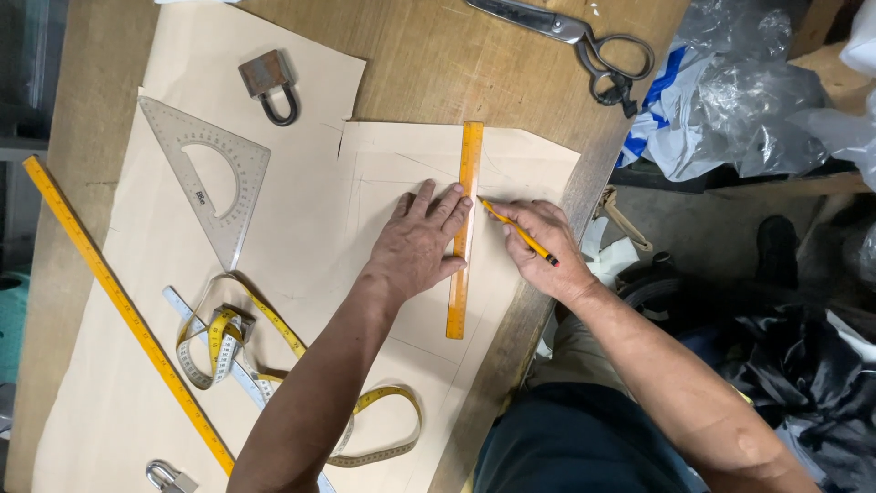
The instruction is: The person uses a pencil, a flexible measuring tape, a straight ruler, and a set square to draw lines and curves on a large sheet of paper. They measure and mark the paper repeatedly, adjusting the tools to create a pattern layout.
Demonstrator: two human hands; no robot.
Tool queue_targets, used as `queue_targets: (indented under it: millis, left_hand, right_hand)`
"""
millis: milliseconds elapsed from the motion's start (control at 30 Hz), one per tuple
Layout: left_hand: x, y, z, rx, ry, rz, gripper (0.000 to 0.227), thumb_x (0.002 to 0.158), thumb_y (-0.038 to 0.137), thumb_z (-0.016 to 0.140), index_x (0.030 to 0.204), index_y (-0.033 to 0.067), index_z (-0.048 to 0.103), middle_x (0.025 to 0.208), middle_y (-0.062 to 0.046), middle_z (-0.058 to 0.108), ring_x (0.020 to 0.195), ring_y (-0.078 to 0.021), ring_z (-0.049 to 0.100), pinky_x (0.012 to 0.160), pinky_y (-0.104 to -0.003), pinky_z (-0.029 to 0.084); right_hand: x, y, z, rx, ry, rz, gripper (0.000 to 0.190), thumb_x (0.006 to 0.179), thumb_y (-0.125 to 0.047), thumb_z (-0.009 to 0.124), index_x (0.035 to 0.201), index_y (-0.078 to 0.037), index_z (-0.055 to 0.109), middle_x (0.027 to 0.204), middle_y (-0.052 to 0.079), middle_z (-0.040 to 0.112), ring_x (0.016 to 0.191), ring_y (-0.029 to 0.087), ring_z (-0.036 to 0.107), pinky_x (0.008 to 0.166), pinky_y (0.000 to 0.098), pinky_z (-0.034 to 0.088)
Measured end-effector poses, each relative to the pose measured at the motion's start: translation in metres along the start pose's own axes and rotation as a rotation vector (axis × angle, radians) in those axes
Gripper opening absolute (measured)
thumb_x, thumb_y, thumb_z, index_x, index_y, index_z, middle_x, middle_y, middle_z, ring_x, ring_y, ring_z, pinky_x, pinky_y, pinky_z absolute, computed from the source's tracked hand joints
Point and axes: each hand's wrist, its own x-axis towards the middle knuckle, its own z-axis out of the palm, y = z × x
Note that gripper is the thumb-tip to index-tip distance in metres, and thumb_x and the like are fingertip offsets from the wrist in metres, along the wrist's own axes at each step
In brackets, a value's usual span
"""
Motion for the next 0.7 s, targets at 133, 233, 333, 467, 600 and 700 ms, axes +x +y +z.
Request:
queue_targets:
  millis: [133, 233, 333, 467, 600, 700]
  left_hand:
    - [-0.001, 0.0, -0.001, -0.009, -0.001, 0.001, 0.082, 0.102, 0.063, 0.039, 0.167, 0.0183, 0.016, 0.174, -0.005, 0.013, 0.157, -0.0366, 0.015, 0.124, -0.052, 0.027]
    - [-0.001, 0.002, -0.002, -0.018, -0.02, -0.007, 0.082, 0.102, 0.062, 0.038, 0.167, 0.0184, 0.015, 0.174, -0.005, 0.012, 0.157, -0.0363, 0.014, 0.124, -0.052, 0.025]
    - [-0.002, 0.004, 0.0, -0.007, -0.022, -0.011, 0.083, 0.102, 0.063, 0.037, 0.167, 0.0182, 0.014, 0.174, -0.005, 0.011, 0.157, -0.0361, 0.013, 0.125, -0.051, 0.025]
    - [-0.006, 0.011, 0.006, -0.007, -0.017, -0.022, 0.083, 0.102, 0.064, 0.038, 0.167, 0.0181, 0.014, 0.174, -0.005, 0.011, 0.157, -0.0363, 0.014, 0.124, -0.051, 0.025]
    - [-0.01, 0.015, 0.008, -0.032, -0.01, -0.027, 0.083, 0.102, 0.063, 0.039, 0.167, 0.0169, 0.014, 0.174, -0.006, 0.011, 0.157, -0.037, 0.013, 0.124, -0.051, 0.025]
    - [-0.008, 0.014, 0.013, -0.044, 0.009, -0.027, 0.083, 0.102, 0.063, 0.04, 0.167, 0.0172, 0.015, 0.174, -0.006, 0.012, 0.157, -0.0372, 0.013, 0.124, -0.052, 0.026]
  right_hand:
    - [-0.007, 0.004, 0.001, -0.001, -0.024, -0.01, 0.03, 0.094, -0.005, 0.059, 0.12, -0.007, 0.074, 0.099, 0.014, 0.077, 0.089, 0.044, 0.068, 0.082, 0.0556, 0.055]
    - [-0.007, 0.001, 0.0, -0.002, -0.021, -0.026, 0.028, 0.093, -0.004, 0.059, 0.117, -0.006, 0.074, 0.097, 0.016, 0.076, 0.086, 0.047, 0.067, 0.081, 0.0576, 0.054]
    - [-0.007, 0.004, 0.001, 0.003, -0.026, -0.019, 0.029, 0.092, -0.003, 0.06, 0.118, -0.006, 0.074, 0.097, 0.015, 0.076, 0.087, 0.045, 0.067, 0.083, 0.0569, 0.054]
    - [-0.006, 0.005, 0.001, 0.025, -0.026, -0.032, 0.028, 0.093, -0.004, 0.06, 0.117, -0.006, 0.074, 0.096, 0.014, 0.076, 0.086, 0.044, 0.067, 0.081, 0.0548, 0.054]
    - [-0.009, 0.006, 0.002, 0.02, -0.053, -0.02, 0.03, 0.094, -0.004, 0.059, 0.12, -0.006, 0.074, 0.098, 0.015, 0.076, 0.091, 0.044, 0.068, 0.091, 0.0563, 0.051]
    - [-0.018, 0.012, 0.003, -0.013, -0.091, 0.002, 0.031, 0.095, -0.005, 0.059, 0.122, -0.007, 0.073, 0.101, 0.013, 0.076, 0.098, 0.041, 0.069, 0.098, 0.0554, 0.048]
